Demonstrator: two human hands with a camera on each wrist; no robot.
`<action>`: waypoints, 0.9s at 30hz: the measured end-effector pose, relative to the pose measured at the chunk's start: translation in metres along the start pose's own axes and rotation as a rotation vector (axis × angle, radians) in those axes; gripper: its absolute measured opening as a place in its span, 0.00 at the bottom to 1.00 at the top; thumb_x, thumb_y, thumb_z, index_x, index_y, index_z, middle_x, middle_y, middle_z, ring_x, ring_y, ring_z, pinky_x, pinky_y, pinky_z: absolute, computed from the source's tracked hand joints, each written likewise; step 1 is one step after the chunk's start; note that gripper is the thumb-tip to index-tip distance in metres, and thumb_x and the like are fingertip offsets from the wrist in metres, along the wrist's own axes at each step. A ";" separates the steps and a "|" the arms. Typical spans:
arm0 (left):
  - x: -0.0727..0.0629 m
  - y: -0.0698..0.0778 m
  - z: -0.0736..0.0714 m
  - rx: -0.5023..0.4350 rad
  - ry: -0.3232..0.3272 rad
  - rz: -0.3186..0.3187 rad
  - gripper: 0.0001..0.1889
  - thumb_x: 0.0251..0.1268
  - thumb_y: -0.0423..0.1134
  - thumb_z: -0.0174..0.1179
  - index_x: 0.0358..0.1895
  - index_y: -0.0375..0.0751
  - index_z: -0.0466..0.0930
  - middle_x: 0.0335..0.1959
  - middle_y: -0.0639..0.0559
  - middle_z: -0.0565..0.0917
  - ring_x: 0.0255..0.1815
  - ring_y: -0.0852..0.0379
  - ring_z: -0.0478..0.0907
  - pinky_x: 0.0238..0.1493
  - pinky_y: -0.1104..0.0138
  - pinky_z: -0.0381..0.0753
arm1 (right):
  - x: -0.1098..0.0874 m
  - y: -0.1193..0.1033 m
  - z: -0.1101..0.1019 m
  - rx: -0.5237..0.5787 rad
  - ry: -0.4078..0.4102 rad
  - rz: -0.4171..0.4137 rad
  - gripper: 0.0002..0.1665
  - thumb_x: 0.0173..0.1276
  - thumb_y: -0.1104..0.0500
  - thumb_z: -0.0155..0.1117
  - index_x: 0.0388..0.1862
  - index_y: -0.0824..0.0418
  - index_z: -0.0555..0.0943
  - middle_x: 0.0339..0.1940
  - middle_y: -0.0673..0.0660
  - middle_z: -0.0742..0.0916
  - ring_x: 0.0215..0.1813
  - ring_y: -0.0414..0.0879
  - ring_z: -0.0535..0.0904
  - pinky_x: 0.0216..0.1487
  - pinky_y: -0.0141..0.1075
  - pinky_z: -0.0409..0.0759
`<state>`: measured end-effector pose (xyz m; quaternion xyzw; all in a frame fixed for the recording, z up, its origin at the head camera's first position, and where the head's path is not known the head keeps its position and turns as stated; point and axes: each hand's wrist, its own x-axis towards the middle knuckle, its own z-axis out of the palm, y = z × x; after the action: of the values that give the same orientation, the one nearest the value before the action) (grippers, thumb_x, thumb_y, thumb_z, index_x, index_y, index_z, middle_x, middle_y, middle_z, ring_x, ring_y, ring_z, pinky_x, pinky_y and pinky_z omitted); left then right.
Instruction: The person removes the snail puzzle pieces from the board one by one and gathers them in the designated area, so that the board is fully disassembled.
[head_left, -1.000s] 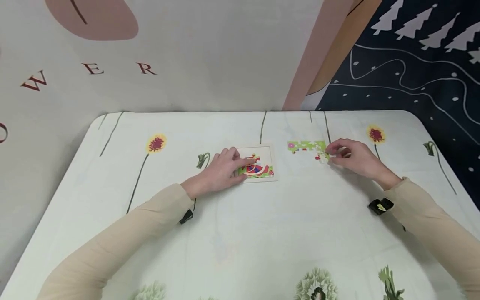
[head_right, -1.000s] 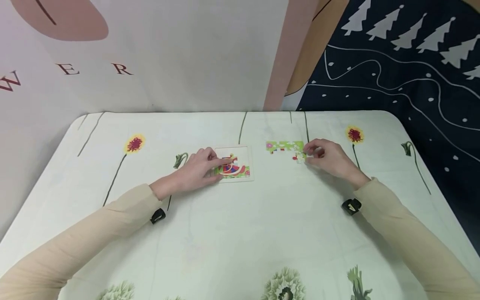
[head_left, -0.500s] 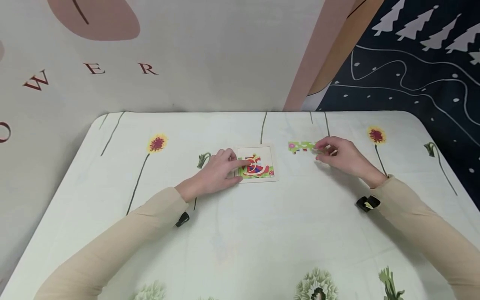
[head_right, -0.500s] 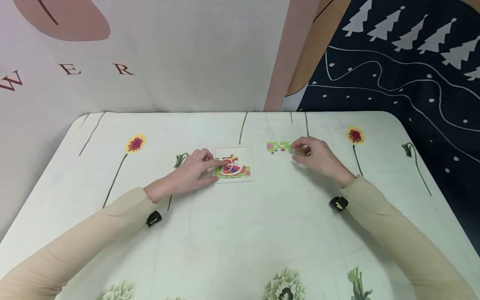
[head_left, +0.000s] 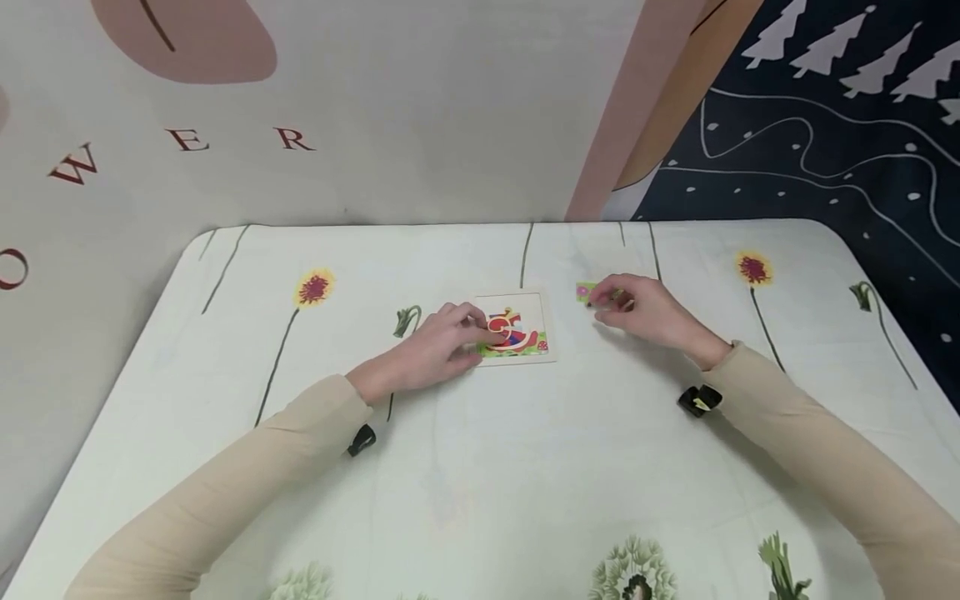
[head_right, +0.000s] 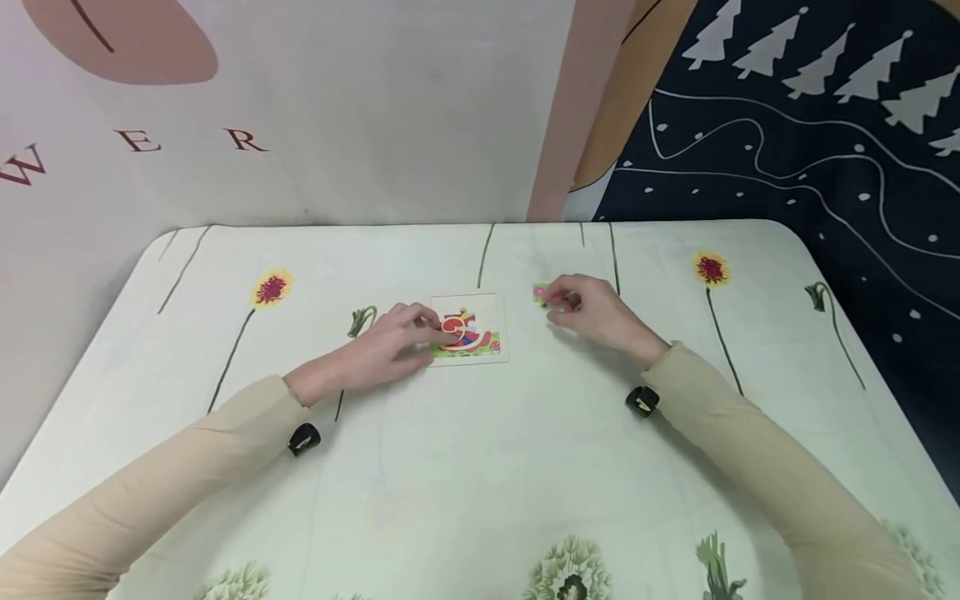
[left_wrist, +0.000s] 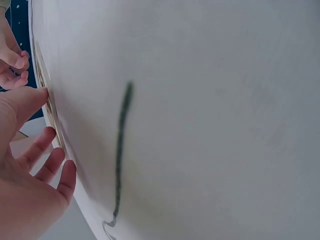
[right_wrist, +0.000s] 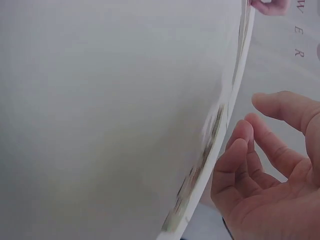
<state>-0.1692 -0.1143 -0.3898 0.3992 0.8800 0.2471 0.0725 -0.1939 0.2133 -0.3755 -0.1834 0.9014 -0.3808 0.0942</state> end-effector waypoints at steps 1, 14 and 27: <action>0.000 -0.001 0.000 -0.005 0.001 0.008 0.18 0.63 0.32 0.62 0.57 0.44 0.82 0.55 0.45 0.73 0.51 0.48 0.67 0.48 0.57 0.66 | 0.002 -0.001 0.002 0.006 -0.005 -0.004 0.12 0.62 0.69 0.65 0.45 0.67 0.81 0.41 0.60 0.83 0.37 0.51 0.76 0.39 0.38 0.73; 0.002 -0.005 0.000 -0.045 -0.005 0.021 0.19 0.62 0.31 0.63 0.57 0.43 0.82 0.55 0.43 0.73 0.51 0.46 0.66 0.51 0.55 0.65 | 0.023 -0.024 0.022 0.051 -0.117 -0.039 0.10 0.64 0.68 0.63 0.45 0.65 0.83 0.37 0.56 0.83 0.38 0.50 0.76 0.41 0.40 0.72; 0.000 -0.006 -0.001 -0.106 -0.012 -0.019 0.18 0.62 0.32 0.64 0.56 0.44 0.82 0.56 0.45 0.72 0.50 0.46 0.64 0.50 0.55 0.63 | 0.036 -0.040 0.036 0.068 -0.200 -0.012 0.11 0.65 0.66 0.64 0.46 0.66 0.83 0.41 0.56 0.85 0.41 0.50 0.76 0.46 0.41 0.72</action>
<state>-0.1738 -0.1178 -0.3915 0.3879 0.8689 0.2903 0.1014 -0.2051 0.1495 -0.3722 -0.2223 0.8729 -0.3917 0.1877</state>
